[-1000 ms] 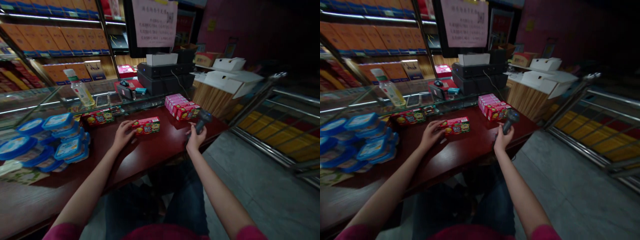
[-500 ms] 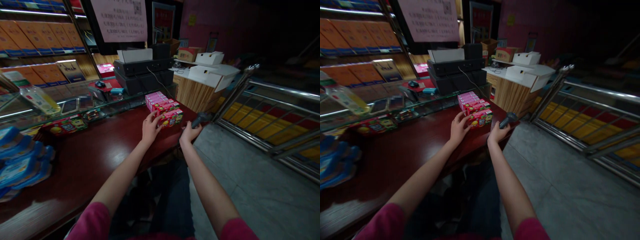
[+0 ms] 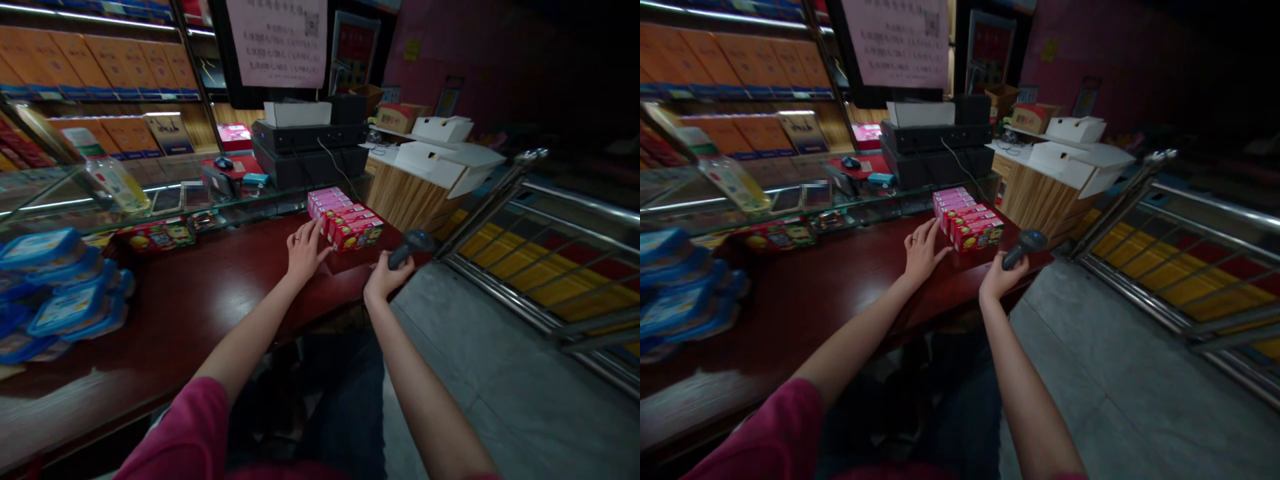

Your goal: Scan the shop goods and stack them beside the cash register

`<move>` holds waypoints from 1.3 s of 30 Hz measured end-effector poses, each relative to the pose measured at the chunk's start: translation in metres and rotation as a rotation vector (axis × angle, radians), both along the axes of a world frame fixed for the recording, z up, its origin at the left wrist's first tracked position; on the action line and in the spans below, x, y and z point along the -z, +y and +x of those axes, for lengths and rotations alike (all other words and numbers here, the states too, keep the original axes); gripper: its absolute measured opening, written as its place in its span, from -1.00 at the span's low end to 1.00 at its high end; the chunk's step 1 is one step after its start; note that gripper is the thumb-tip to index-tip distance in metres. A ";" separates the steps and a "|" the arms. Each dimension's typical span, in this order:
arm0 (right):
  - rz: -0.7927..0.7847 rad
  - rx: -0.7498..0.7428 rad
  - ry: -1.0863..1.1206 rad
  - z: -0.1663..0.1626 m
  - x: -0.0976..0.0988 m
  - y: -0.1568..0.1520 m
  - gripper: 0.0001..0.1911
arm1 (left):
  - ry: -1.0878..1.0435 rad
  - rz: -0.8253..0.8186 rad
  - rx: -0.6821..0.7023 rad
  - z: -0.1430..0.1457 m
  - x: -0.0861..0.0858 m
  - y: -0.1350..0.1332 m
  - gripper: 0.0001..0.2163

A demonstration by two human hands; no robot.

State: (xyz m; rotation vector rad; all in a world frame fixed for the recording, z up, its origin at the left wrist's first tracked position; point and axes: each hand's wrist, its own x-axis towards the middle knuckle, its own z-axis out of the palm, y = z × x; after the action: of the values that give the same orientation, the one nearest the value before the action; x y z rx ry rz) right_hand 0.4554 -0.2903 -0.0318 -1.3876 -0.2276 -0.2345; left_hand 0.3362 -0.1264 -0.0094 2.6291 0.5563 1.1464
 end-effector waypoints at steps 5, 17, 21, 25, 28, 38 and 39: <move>0.053 -0.046 -0.109 -0.061 -0.015 0.039 -0.23 | -0.030 0.034 -0.239 -0.094 0.004 0.077 -0.34; 0.012 -0.995 0.263 -0.206 -0.017 0.184 -0.36 | 0.121 -0.070 -0.795 -0.258 0.000 0.189 -0.16; -0.084 -1.173 0.342 -0.191 -0.020 0.188 -0.42 | 0.114 -0.119 -0.783 -0.248 0.002 0.205 -0.16; -0.120 -1.337 0.424 -0.174 -0.027 0.183 -0.53 | 0.107 -0.157 -0.788 -0.246 0.003 0.215 -0.18; -0.097 -1.367 0.439 -0.172 -0.028 0.180 -0.58 | 0.064 -0.150 -0.775 -0.247 0.003 0.217 -0.22; -0.020 -1.367 0.482 -0.169 -0.024 0.178 -0.67 | -0.041 -0.153 -0.706 -0.239 0.004 0.215 -0.22; -0.023 -1.366 0.482 -0.169 -0.024 0.178 -0.66 | -0.088 -0.171 -0.754 -0.240 0.005 0.217 -0.21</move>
State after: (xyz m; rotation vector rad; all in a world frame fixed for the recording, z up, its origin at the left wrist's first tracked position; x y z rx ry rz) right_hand 0.2868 -0.1122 -0.0078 -1.0065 -0.7048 1.2123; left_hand 0.0966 0.0903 -0.0142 2.2425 1.6285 1.2980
